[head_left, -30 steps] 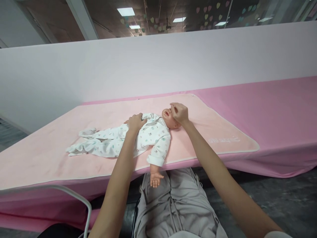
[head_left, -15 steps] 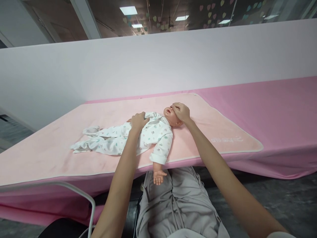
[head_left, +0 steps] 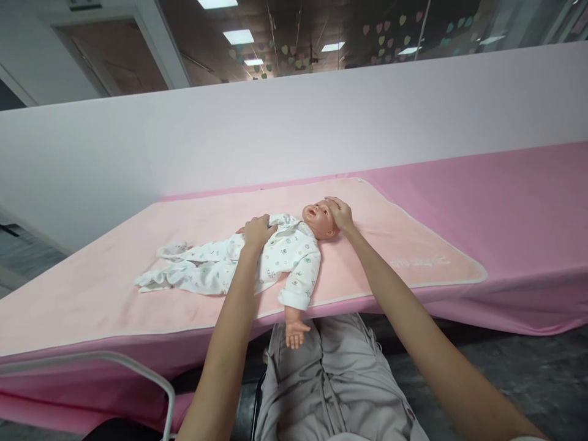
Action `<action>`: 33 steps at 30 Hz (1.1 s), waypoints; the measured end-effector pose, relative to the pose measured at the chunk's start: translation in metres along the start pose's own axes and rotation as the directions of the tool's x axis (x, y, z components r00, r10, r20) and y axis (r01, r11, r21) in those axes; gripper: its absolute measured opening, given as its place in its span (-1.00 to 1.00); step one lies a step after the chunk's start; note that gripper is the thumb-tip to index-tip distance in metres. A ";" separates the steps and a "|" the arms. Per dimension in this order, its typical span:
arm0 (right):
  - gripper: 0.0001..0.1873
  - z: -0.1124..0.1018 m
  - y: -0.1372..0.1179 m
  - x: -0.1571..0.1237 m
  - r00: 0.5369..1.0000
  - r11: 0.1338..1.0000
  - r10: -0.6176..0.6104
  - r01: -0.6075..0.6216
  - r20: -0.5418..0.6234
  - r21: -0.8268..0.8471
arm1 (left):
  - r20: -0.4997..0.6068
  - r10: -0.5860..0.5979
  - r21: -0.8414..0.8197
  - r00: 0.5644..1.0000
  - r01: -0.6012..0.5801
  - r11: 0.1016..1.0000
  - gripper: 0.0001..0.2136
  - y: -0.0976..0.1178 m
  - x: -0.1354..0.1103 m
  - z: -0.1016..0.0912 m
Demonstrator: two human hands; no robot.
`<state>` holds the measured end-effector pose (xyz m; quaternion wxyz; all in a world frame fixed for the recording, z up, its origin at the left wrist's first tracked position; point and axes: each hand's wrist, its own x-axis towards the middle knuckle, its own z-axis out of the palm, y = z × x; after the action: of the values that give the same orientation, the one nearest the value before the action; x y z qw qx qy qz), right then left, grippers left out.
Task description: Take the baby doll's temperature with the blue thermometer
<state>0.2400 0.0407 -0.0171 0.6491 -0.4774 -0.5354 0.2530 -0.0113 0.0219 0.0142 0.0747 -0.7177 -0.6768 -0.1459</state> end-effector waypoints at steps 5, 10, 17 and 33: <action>-0.68 -0.005 -0.001 0.000 0.971 0.942 0.217 -0.236 0.104 0.239 | 0.009 -0.010 0.012 1.000 0.010 1.000 -0.63 0.000 0.000 0.000; -0.45 -0.010 -0.013 -0.011 0.800 0.711 0.440 -0.588 0.407 0.386 | 0.015 -0.012 0.022 1.000 0.012 1.000 -0.65 0.001 -0.001 -0.002; -0.36 -0.025 -0.030 -0.020 0.685 0.596 0.523 -0.719 0.507 0.356 | 0.005 0.014 0.014 1.000 -0.014 1.000 -0.64 0.000 0.000 0.000; -0.84 -0.008 -0.048 -0.005 0.959 0.945 -0.216 0.253 0.186 -0.208 | 0.020 0.000 0.027 1.000 -0.001 1.000 -0.65 0.001 0.000 0.000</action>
<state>0.2371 0.0142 0.0233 0.5697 -0.4600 -0.6648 0.1479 -0.0107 0.0218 0.0143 0.0777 -0.7183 -0.6793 -0.1292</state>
